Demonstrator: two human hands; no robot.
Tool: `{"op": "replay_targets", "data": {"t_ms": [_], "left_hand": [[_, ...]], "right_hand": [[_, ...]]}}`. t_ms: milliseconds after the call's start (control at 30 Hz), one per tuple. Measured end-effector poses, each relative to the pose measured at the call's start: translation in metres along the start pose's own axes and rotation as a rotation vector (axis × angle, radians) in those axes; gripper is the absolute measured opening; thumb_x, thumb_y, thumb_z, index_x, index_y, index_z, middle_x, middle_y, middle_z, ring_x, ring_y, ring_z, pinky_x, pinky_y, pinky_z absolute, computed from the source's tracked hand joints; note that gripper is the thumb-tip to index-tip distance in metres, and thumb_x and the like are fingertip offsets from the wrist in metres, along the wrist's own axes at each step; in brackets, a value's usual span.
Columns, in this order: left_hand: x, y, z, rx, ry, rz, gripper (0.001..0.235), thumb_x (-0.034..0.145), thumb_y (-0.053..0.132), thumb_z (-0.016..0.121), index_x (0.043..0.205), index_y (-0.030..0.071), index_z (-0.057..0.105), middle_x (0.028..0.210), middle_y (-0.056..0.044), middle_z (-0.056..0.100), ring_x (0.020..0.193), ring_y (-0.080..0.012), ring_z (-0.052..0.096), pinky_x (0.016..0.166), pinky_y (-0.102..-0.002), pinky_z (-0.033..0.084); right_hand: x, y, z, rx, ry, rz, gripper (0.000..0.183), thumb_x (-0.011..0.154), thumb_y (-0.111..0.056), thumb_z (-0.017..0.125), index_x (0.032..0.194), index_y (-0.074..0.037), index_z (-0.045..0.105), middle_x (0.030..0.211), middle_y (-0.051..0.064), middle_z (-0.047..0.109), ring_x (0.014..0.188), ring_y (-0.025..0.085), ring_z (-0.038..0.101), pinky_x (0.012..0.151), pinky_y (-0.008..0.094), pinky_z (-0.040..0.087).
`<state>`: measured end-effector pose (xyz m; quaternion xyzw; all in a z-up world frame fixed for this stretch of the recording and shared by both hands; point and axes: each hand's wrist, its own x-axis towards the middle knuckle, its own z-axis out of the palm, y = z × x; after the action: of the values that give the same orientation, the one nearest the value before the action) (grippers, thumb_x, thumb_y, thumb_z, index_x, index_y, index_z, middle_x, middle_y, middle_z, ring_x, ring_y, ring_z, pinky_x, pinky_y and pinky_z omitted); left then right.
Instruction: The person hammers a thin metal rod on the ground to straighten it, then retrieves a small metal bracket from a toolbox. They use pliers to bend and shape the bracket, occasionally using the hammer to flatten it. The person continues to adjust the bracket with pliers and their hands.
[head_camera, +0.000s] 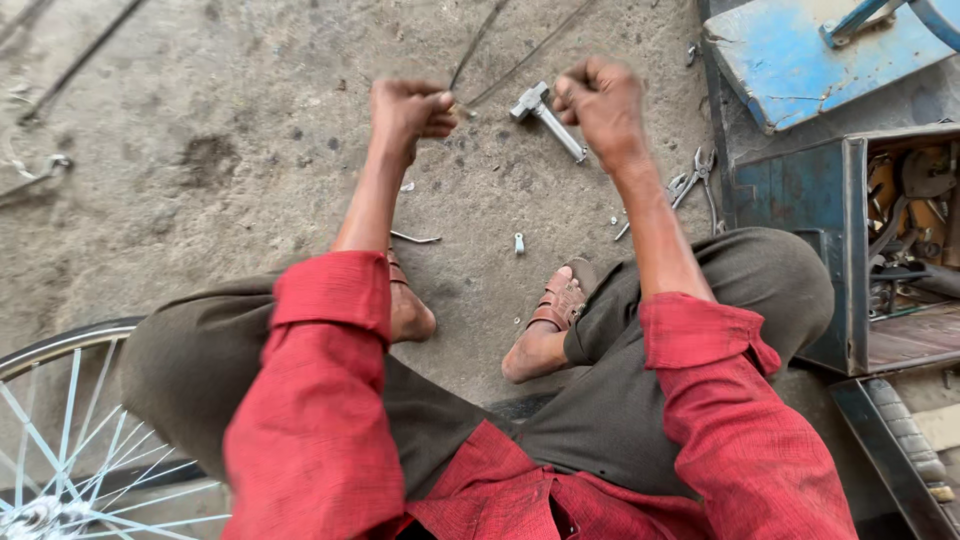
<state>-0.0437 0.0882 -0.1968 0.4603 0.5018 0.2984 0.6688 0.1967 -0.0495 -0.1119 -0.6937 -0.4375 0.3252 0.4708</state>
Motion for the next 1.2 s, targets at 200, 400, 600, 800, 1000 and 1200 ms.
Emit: {"op": "replay_targets", "data": {"t_ms": [200,400,600,800,1000,1200], "left_hand": [[0.048,-0.189,0.004,-0.279,0.246,-0.208,0.010,0.082,-0.004,0.079,0.091,-0.006,0.077,0.070,-0.014,0.073,0.052,-0.0207,0.069,0.042,-0.031,0.055],[0.067,-0.292,0.008,-0.213,0.400,-0.347,0.007,0.079,-0.005,0.081,0.086,-0.005,0.078,0.065,-0.011,0.073,0.048,-0.0165,0.065,0.040,-0.027,0.051],[0.066,-0.298,0.005,-0.130,0.445,-0.520,0.005,0.080,-0.003,0.080,0.085,-0.005,0.079,0.064,-0.010,0.072,0.046,-0.0153,0.067,0.038,-0.027,0.055],[0.065,-0.277,0.005,0.041,0.462,-0.566,0.007,0.077,0.001,0.084,0.083,-0.001,0.080,0.062,-0.008,0.073,0.046,-0.0128,0.069,0.038,-0.026,0.056],[0.053,-0.290,0.006,0.322,0.424,-0.354,0.009,0.074,0.008,0.087,0.080,0.003,0.082,0.065,-0.013,0.075,0.057,-0.0215,0.074,0.062,-0.037,0.058],[0.050,-0.294,0.013,0.423,0.549,-0.257,0.018,0.064,0.010,0.091,0.072,0.003,0.077,0.085,-0.018,0.074,0.090,-0.0350,0.070,0.081,-0.048,0.055]], "right_hand": [[0.021,0.150,0.016,-0.478,0.005,0.201,0.020,0.086,-0.016,0.078,0.091,0.002,0.075,0.081,0.016,0.076,0.073,0.023,0.072,0.066,0.040,0.055],[0.016,0.260,0.007,-0.774,-0.211,0.101,0.049,0.091,-0.016,0.075,0.129,0.009,0.057,0.122,0.031,0.061,0.116,0.046,0.057,0.100,0.055,0.045],[0.048,0.295,0.009,-0.913,-0.297,0.160,0.071,0.092,-0.019,0.076,0.145,0.009,0.037,0.140,0.033,0.049,0.128,0.047,0.046,0.110,0.055,0.038],[0.079,0.314,0.026,-1.069,-0.373,0.221,0.065,0.088,-0.009,0.068,0.144,0.006,0.040,0.133,0.034,0.051,0.121,0.050,0.050,0.099,0.058,0.044],[0.049,0.325,0.046,-0.870,-0.063,-0.324,0.063,0.094,-0.008,0.067,0.143,0.019,0.038,0.127,0.041,0.051,0.113,0.051,0.053,0.094,0.060,0.046],[-0.008,0.234,0.107,0.058,-0.023,0.698,0.038,0.103,-0.025,0.055,0.134,-0.003,0.053,0.073,0.006,0.064,0.048,0.011,0.058,0.037,0.024,0.050]]}}
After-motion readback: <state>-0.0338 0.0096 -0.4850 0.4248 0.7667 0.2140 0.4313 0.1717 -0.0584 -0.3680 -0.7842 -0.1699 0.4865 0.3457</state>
